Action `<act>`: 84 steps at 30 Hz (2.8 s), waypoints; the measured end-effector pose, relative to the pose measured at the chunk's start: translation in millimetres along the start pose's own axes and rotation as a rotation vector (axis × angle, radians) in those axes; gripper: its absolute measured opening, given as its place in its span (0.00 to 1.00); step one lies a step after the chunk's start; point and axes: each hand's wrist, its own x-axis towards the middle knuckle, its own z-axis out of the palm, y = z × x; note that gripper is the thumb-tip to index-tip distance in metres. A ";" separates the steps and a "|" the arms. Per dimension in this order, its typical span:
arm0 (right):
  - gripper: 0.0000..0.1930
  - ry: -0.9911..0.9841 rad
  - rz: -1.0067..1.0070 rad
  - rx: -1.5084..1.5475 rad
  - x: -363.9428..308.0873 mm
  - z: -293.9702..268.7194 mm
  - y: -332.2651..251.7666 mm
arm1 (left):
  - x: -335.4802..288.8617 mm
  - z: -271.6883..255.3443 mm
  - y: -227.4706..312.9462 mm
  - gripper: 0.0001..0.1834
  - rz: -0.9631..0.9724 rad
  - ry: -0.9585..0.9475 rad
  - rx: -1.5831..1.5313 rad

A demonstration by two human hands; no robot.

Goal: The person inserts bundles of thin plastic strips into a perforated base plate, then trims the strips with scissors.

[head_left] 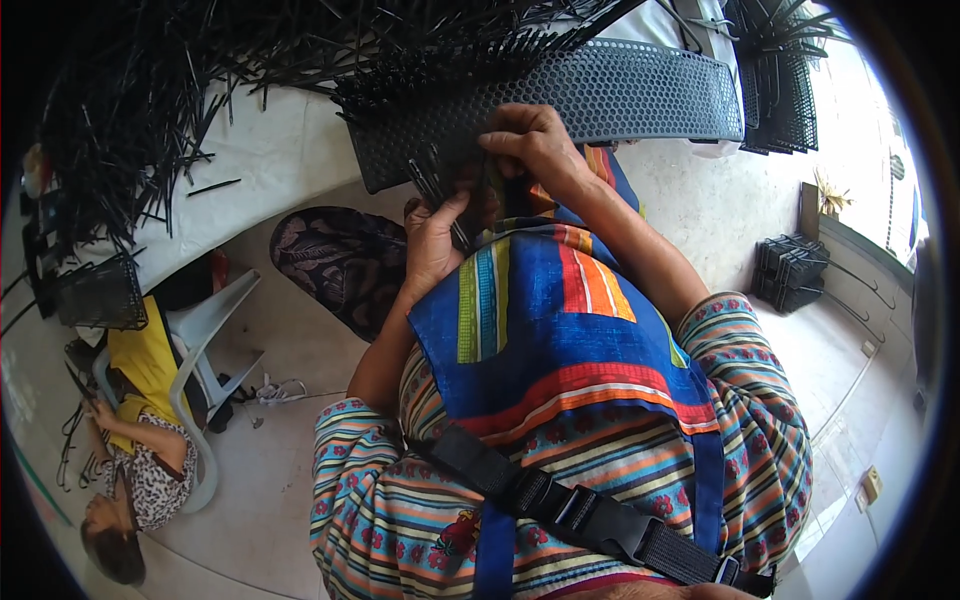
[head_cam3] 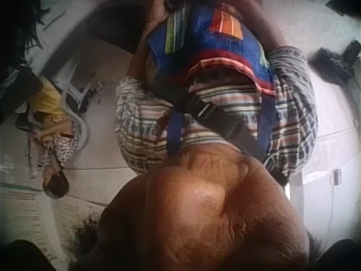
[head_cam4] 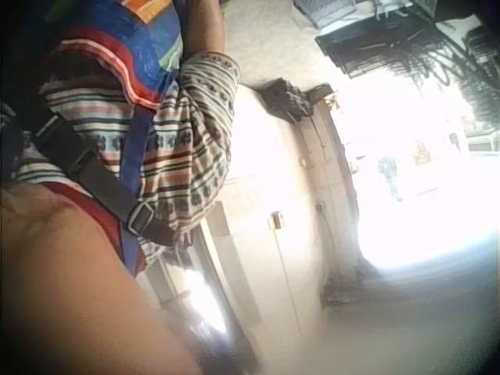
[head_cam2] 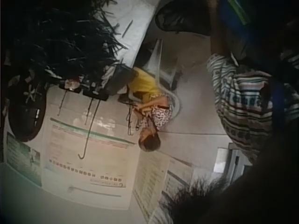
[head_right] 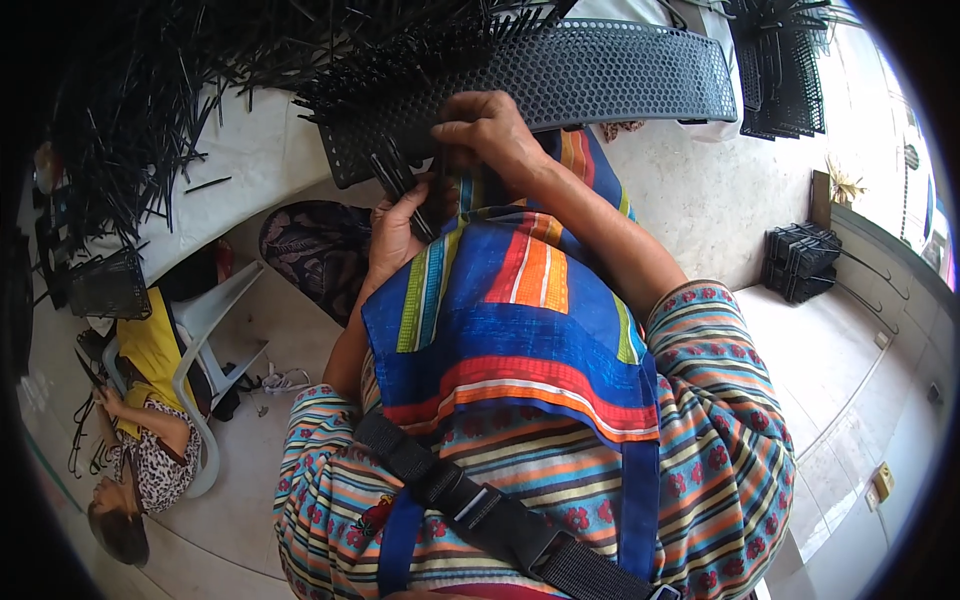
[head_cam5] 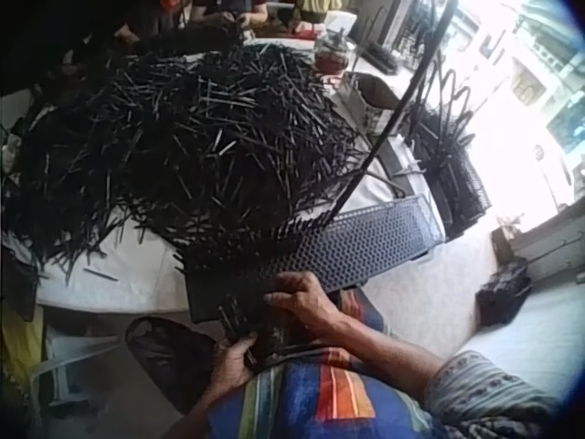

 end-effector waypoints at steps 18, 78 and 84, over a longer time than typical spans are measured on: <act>0.08 0.464 -0.927 -0.308 15.1 -29.8 -22.8 | -8.8 0.8 -3.0 0.11 0.093 -0.002 0.146; 0.09 -0.085 -0.007 0.031 6.6 27.4 -4.1 | -27.4 -1.9 9.9 0.12 0.075 -0.176 0.163; 0.10 0.045 -0.057 0.031 1.8 44.4 -7.0 | -26.7 -6.6 7.1 0.12 0.258 -0.078 0.275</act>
